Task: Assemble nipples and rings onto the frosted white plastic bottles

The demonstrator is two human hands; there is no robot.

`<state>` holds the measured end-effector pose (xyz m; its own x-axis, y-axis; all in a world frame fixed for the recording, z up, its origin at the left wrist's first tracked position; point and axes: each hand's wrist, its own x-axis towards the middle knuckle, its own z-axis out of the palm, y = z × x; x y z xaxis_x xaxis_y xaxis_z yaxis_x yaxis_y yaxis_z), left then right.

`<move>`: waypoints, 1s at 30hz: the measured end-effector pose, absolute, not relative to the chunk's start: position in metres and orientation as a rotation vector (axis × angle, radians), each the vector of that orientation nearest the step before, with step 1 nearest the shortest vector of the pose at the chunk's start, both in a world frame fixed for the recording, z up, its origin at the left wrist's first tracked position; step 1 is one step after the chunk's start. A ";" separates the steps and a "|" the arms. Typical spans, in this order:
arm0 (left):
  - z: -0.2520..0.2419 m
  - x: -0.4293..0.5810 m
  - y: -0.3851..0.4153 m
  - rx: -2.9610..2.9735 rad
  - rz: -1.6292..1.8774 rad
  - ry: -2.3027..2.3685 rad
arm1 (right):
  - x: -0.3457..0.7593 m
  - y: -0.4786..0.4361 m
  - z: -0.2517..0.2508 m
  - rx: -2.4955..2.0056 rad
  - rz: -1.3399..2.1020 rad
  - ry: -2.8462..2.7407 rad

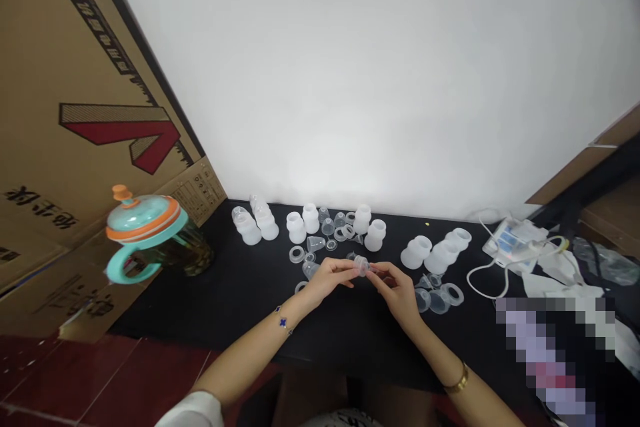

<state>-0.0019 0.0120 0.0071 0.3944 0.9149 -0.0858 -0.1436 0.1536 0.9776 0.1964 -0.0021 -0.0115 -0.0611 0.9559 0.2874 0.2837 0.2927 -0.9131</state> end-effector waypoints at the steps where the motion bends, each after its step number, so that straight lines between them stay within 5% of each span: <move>1: 0.006 -0.002 0.012 1.164 0.903 0.846 | 0.197 -0.002 -0.011 -1.172 0.827 -1.574; 30: 0.000 -0.003 0.015 1.361 0.981 0.927 | 0.197 -0.002 -0.012 -1.196 0.730 -1.704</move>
<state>-0.0027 0.0148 0.0002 0.3362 0.9413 0.0321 -0.0218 -0.0263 0.9994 0.1967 -0.0018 -0.0117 -0.1248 0.9336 0.3359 0.4012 0.3571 -0.8435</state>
